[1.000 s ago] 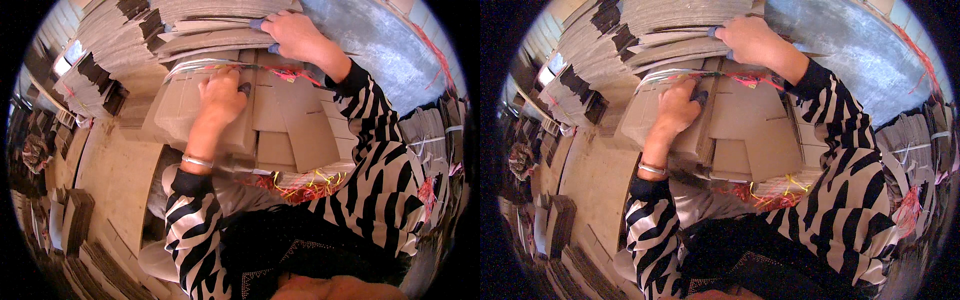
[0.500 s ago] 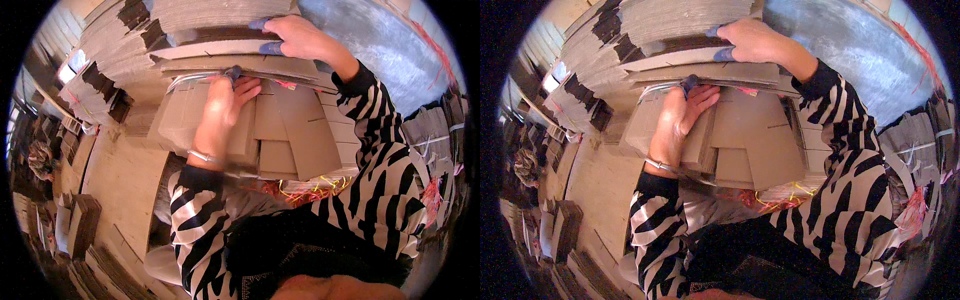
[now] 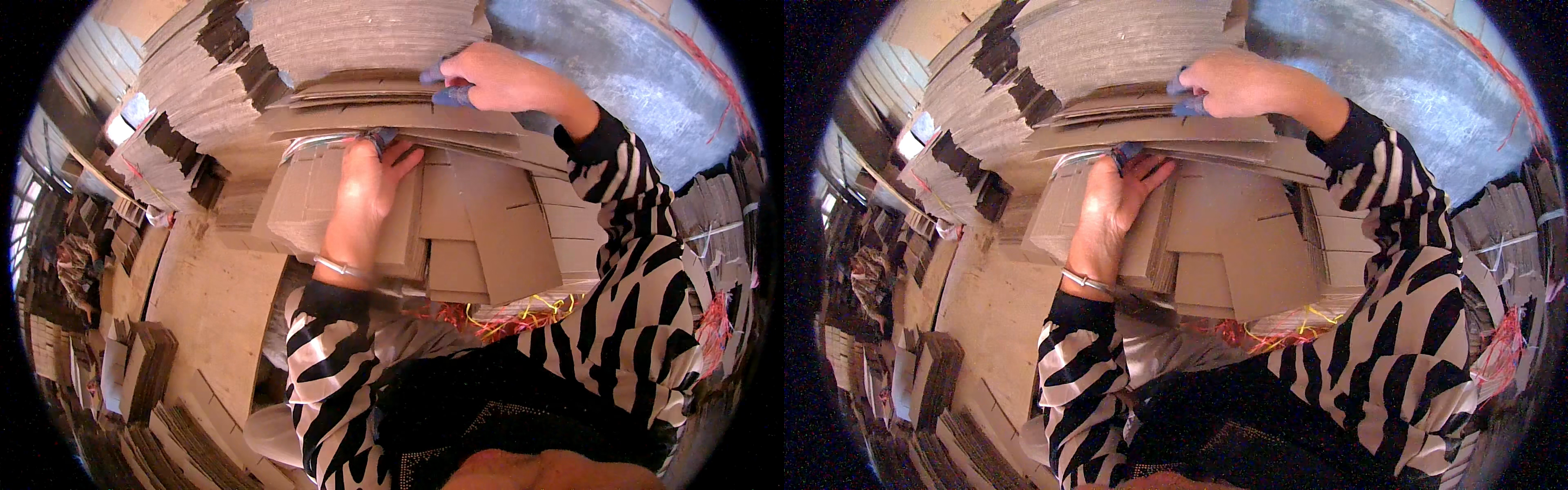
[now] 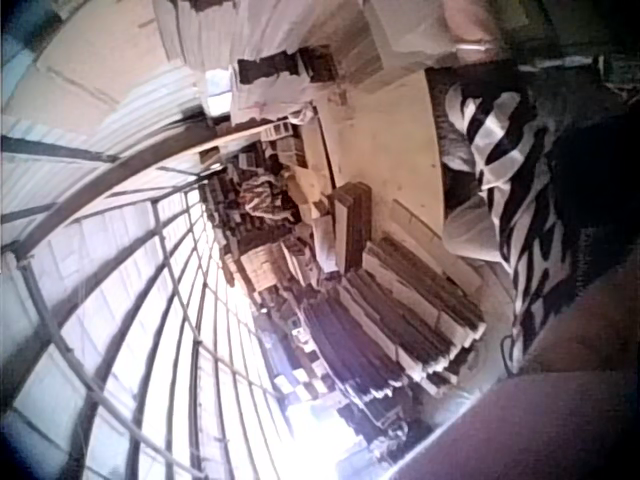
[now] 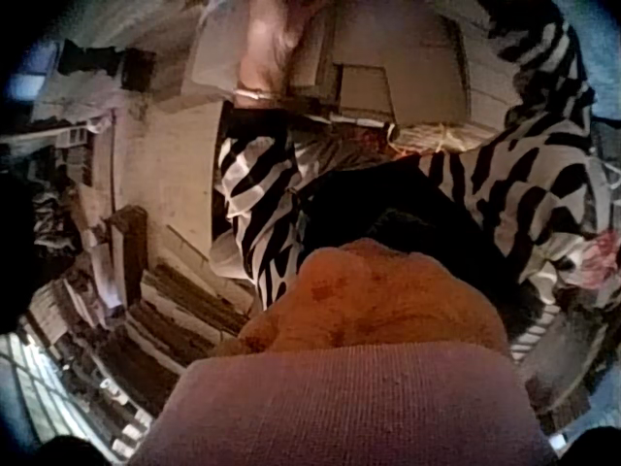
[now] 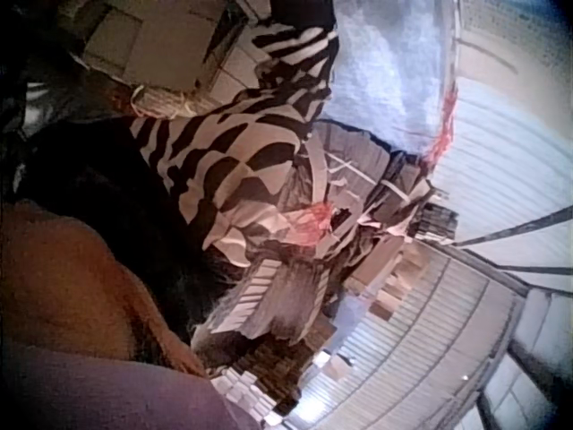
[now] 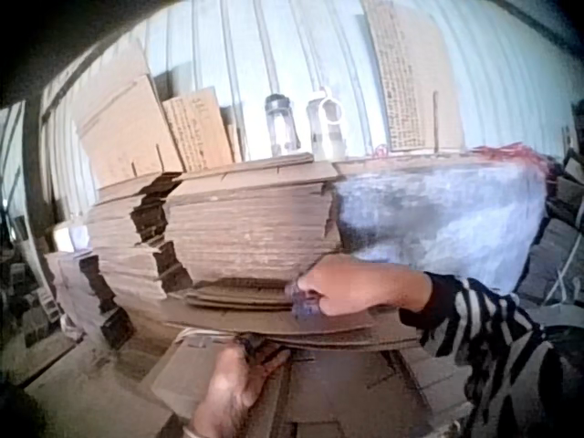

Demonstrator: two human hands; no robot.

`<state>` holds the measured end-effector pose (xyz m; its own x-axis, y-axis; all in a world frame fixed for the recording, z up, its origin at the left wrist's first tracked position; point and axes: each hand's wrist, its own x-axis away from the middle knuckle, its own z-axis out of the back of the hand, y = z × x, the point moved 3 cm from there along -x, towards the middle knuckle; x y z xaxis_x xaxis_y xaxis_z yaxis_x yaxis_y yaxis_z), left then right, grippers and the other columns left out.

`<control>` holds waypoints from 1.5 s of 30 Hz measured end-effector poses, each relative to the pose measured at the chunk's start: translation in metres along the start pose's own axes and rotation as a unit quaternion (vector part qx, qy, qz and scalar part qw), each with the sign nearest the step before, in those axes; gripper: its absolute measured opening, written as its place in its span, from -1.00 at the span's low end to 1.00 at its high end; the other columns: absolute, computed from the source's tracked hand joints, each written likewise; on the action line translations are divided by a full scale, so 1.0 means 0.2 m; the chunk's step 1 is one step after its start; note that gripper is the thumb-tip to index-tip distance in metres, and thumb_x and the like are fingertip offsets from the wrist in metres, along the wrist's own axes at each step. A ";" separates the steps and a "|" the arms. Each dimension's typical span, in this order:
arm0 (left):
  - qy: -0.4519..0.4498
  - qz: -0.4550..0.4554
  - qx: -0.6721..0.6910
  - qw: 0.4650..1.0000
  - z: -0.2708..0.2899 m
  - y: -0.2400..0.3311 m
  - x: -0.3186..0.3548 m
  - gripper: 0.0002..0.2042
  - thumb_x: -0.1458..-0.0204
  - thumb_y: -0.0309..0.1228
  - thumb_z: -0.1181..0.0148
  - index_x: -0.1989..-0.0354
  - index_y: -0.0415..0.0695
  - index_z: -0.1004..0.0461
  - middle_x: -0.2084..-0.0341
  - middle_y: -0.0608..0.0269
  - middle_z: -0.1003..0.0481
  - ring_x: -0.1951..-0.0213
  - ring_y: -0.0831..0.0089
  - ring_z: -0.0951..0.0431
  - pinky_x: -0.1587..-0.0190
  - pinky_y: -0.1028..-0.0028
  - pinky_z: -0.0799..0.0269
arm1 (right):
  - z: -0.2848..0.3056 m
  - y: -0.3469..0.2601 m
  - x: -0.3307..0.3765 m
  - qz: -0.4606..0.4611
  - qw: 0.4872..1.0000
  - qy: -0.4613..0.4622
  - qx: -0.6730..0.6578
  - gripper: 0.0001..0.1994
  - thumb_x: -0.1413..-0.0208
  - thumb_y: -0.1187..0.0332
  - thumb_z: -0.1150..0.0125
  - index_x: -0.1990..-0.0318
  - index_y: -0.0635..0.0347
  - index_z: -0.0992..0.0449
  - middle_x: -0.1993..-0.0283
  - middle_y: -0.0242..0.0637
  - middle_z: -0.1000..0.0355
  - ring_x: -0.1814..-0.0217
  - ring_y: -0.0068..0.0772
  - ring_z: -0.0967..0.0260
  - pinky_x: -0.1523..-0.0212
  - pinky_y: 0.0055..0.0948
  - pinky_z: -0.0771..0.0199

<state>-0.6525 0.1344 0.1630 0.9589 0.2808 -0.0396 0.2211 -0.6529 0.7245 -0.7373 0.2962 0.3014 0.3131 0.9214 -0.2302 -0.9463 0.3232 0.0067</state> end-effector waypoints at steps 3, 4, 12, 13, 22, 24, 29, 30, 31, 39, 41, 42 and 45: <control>0.006 0.008 -0.005 1.000 -0.02 -0.01 -0.01 -0.75 -0.13 -0.41 0.10 0.02 -0.15 -0.26 0.14 0.08 -0.36 0.11 0.15 -0.38 -0.04 -0.05 -0.42 | -0.11 0.17 -0.07 -0.012 0.993 0.036 0.109 -0.79 0.13 0.49 -0.15 0.28 0.34 -0.41 0.34 0.01 -0.45 0.27 0.17 -0.39 0.27 -0.07 -0.39; 0.005 0.005 -0.011 1.000 -0.03 -0.01 -0.01 -0.74 -0.13 -0.42 0.10 0.00 -0.15 -0.24 0.13 0.08 -0.35 0.11 0.14 -0.38 -0.04 -0.05 -0.42 | -0.14 0.18 -0.09 -0.015 0.992 0.041 0.122 -0.79 0.13 0.48 -0.15 0.29 0.35 -0.40 0.34 0.02 -0.45 0.27 0.17 -0.40 0.27 -0.04 -0.39; 0.011 -0.008 -0.049 0.999 -0.02 0.02 0.01 -0.68 -0.13 -0.45 0.10 -0.07 -0.19 -0.15 0.07 0.06 -0.31 0.07 0.09 -0.38 -0.07 0.00 -0.41 | -0.27 0.19 -0.24 -0.017 0.985 0.035 0.169 -0.70 0.17 0.44 -0.19 0.19 0.27 -0.44 0.42 0.00 -0.47 0.31 0.09 -0.47 0.32 0.00 -0.45; 0.016 -0.010 -0.038 0.999 -0.03 0.01 0.00 -0.71 -0.13 -0.44 0.07 -0.02 -0.20 -0.22 0.09 0.04 -0.33 0.08 0.08 -0.39 -0.07 -0.02 -0.40 | -0.26 0.18 -0.24 -0.018 0.983 0.037 0.180 -0.68 0.16 0.44 -0.20 0.16 0.25 -0.45 0.43 -0.01 -0.48 0.32 0.07 -0.48 0.32 -0.01 -0.47; 0.058 -0.033 -0.059 0.996 -0.04 0.02 0.01 -0.69 -0.09 -0.49 0.10 -0.03 -0.24 -0.20 0.10 0.05 -0.36 0.13 0.16 -0.43 0.08 0.13 -0.51 | -0.11 -0.01 -0.17 0.053 0.959 0.159 0.228 -0.59 0.20 0.48 -0.16 0.07 0.26 -0.40 0.50 -0.04 -0.44 0.41 0.09 -0.43 0.44 0.00 -0.36; 0.068 -0.056 -0.055 0.995 -0.02 0.01 -0.02 -0.69 -0.07 -0.51 0.09 -0.01 -0.24 -0.21 0.14 0.06 -0.38 0.17 0.20 -0.44 0.14 0.18 -0.53 | -0.10 -0.12 -0.14 0.044 0.972 0.058 0.224 -0.43 0.22 0.48 -0.17 -0.09 0.28 -0.35 0.51 -0.03 -0.44 0.41 0.08 -0.42 0.43 -0.04 -0.36; 0.153 -0.135 -0.092 0.975 -0.08 0.13 0.08 -0.75 0.00 -0.51 0.00 0.12 -0.28 -0.34 0.30 0.11 -0.46 0.37 0.34 -0.48 0.34 0.37 -0.50 | -0.07 -0.29 -0.11 0.065 0.979 0.059 0.183 -0.42 0.20 0.49 -0.16 -0.12 0.27 -0.33 0.46 0.01 -0.44 0.35 0.12 -0.42 0.37 0.01 -0.37; 0.146 -0.174 -0.106 0.968 -0.09 0.19 0.12 -0.80 0.00 -0.50 -0.01 0.19 -0.28 -0.40 0.36 0.13 -0.48 0.40 0.35 -0.50 0.35 0.37 -0.51 | -0.02 -0.33 -0.11 0.053 0.983 0.058 0.169 -0.43 0.19 0.49 -0.15 -0.12 0.26 -0.33 0.45 0.02 -0.44 0.34 0.13 -0.41 0.35 0.02 -0.38; 0.132 -0.206 -0.113 0.963 -0.12 0.22 0.15 -0.83 -0.01 -0.49 -0.01 0.26 -0.29 -0.46 0.43 0.14 -0.50 0.44 0.35 -0.51 0.35 0.37 -0.52 | 0.02 -0.35 -0.09 0.098 0.969 0.131 0.185 -0.59 0.20 0.46 -0.15 0.08 0.34 -0.39 0.48 0.00 -0.45 0.38 0.15 -0.43 0.38 0.03 -0.40; 0.230 -0.400 -0.357 0.812 0.00 0.97 0.79 -0.75 -0.01 -0.46 0.02 0.19 -0.32 -0.48 0.37 0.09 -0.56 0.35 0.37 -0.59 0.27 0.43 -0.52 | 0.38 -1.06 -0.31 0.217 0.965 0.140 0.037 -0.85 0.24 0.58 -0.03 0.41 0.35 -0.38 0.63 -0.08 -0.33 0.66 -0.13 -0.29 0.66 -0.23 -0.26; 0.247 -0.434 -0.333 0.799 0.07 1.08 0.88 -0.72 -0.05 -0.42 0.02 0.14 -0.32 -0.49 0.33 0.08 -0.57 0.31 0.36 -0.60 0.23 0.46 -0.50 | 0.39 -1.18 -0.37 0.251 0.955 0.155 0.021 -0.90 0.25 0.57 -0.03 0.48 0.41 -0.38 0.63 0.01 -0.31 0.62 -0.10 -0.32 0.62 -0.19 -0.28; 0.252 -0.465 -0.342 0.777 0.12 1.18 1.02 -0.76 -0.01 -0.47 -0.03 0.21 -0.37 -0.48 0.42 0.09 -0.57 0.41 0.41 -0.58 0.31 0.53 -0.46 | 0.38 -1.28 -0.44 0.279 0.945 0.165 -0.034 -0.89 0.26 0.57 -0.03 0.49 0.44 -0.38 0.62 0.08 -0.32 0.59 -0.07 -0.36 0.58 -0.14 -0.31; 0.300 -0.492 -0.359 0.734 0.26 1.34 1.29 -0.77 0.00 -0.50 -0.02 0.22 -0.41 -0.47 0.38 0.09 -0.55 0.39 0.45 -0.56 0.32 0.56 -0.45 | 0.25 -1.58 -0.66 0.346 0.898 0.264 -0.057 -0.84 0.23 0.54 -0.05 0.41 0.39 -0.45 0.43 0.13 -0.47 0.42 0.06 -0.46 0.37 0.00 -0.39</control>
<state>-0.3367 -0.0035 0.3110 0.0994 0.7678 -0.6329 0.3981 0.5523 0.7325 -0.4749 0.0824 0.3791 -0.4074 0.6530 -0.6385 -0.9109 -0.3406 0.2329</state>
